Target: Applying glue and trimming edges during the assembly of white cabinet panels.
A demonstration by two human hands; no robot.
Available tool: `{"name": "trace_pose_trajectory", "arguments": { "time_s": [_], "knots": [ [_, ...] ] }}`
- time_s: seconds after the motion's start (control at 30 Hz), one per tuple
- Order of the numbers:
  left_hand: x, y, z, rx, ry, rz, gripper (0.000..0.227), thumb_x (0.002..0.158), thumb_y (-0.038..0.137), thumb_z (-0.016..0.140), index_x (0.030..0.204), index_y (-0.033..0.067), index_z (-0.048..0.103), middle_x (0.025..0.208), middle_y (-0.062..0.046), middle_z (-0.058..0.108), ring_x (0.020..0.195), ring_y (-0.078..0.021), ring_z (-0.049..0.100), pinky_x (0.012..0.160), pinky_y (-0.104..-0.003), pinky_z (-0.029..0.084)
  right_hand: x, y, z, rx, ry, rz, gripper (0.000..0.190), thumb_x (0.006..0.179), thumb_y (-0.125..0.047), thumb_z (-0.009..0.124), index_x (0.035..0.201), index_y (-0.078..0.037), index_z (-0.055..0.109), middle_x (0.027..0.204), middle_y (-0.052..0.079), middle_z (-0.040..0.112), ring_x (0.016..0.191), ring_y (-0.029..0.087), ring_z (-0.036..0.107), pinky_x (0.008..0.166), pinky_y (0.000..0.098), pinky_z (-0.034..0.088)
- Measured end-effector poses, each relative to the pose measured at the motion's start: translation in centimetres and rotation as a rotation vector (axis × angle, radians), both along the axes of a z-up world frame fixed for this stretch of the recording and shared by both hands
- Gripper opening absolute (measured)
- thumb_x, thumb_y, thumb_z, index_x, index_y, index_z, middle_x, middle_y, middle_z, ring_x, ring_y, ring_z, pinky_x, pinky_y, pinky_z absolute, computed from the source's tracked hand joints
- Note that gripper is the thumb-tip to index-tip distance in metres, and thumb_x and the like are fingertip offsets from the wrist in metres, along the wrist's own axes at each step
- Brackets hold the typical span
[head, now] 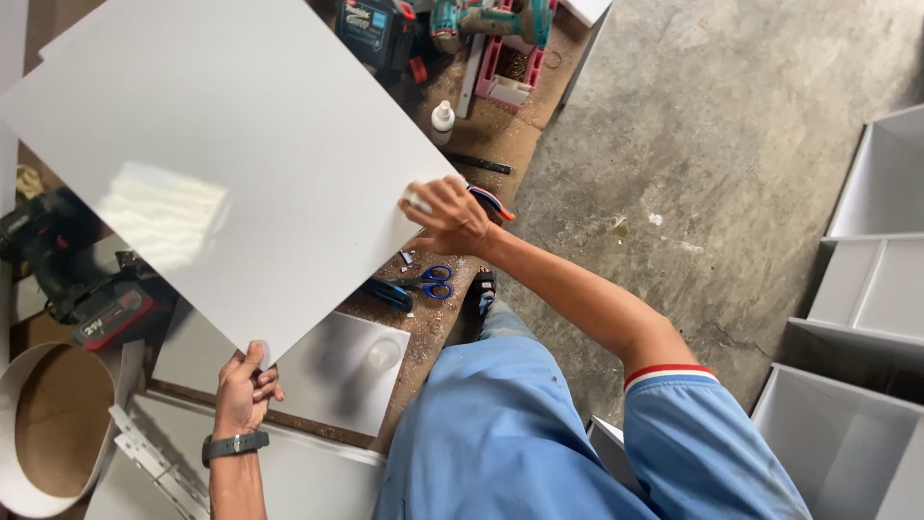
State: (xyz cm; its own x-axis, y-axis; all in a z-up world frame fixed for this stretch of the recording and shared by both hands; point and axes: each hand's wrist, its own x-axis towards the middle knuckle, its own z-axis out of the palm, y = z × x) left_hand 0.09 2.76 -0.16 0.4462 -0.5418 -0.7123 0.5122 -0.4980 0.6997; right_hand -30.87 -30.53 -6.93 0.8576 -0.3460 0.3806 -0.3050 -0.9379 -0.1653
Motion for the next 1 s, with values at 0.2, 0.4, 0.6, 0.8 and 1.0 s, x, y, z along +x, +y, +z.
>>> {"name": "trace_pose_trajectory", "arguments": {
  "time_s": [0.2, 0.4, 0.6, 0.8, 1.0],
  "knots": [
    [0.7, 0.4, -0.4, 0.020, 0.052, -0.020, 0.032, 0.099, 0.039, 0.062, 0.096, 0.0077, 0.056, 0.061, 0.002, 0.039, 0.045, -0.0061, 0.034, 0.042, -0.028, 0.047, 1.0, -0.9, 4.5, 0.065, 0.009, -0.197, 0.096, 0.058, -0.083, 0.080, 0.130, -0.024, 0.056, 0.150, 0.034, 0.035, 0.135, 0.052, 0.040, 0.094, 0.0688, 0.048],
    [1.1, 0.1, -0.1, 0.036, 0.021, -0.025, 0.031, 0.100, 0.039, 0.061, 0.098, 0.0084, 0.058, 0.061, 0.003, 0.038, 0.046, -0.0059, 0.036, 0.043, -0.028, 0.047, 0.1, -2.0, 2.9, 0.091, 0.005, -0.119, 0.102, 0.065, -0.077, 0.082, 0.136, -0.008, 0.057, 0.146, 0.033, 0.042, 0.133, 0.048, 0.043, 0.098, 0.0628, 0.052],
    [1.9, 0.4, -0.7, 0.040, 0.026, -0.037, 0.032, 0.102, 0.039, 0.060, 0.096, 0.0078, 0.057, 0.061, 0.002, 0.039, 0.044, -0.0059, 0.034, 0.042, -0.028, 0.047, -1.3, -2.5, 0.8, 0.109, -0.011, -0.077, 0.090, 0.074, -0.062, 0.089, 0.136, -0.005, 0.059, 0.153, 0.024, 0.046, 0.138, 0.040, 0.047, 0.111, 0.0534, 0.053],
    [1.2, -0.3, -0.6, 0.037, 0.035, -0.023, 0.030, 0.101, 0.038, 0.061, 0.095, 0.0091, 0.056, 0.061, 0.002, 0.040, 0.045, -0.0059, 0.034, 0.042, -0.029, 0.047, 0.2, -3.5, 5.3, 0.180, 0.010, -0.198, 0.084, 0.058, -0.061, 0.093, 0.124, -0.019, 0.063, 0.143, 0.037, 0.040, 0.121, 0.048, 0.053, 0.098, 0.0583, 0.049],
    [1.5, -0.2, -1.1, 0.028, 0.043, -0.007, 0.030, 0.101, 0.036, 0.062, 0.095, 0.0073, 0.057, 0.069, 0.004, 0.042, 0.052, -0.0061, 0.038, 0.042, -0.029, 0.048, -1.2, -5.5, 2.6, 0.198, 0.088, -0.081, 0.085, 0.066, -0.057, 0.091, 0.135, -0.018, 0.059, 0.143, 0.035, 0.043, 0.106, 0.042, 0.063, 0.095, 0.0505, 0.054]
  ]
}}
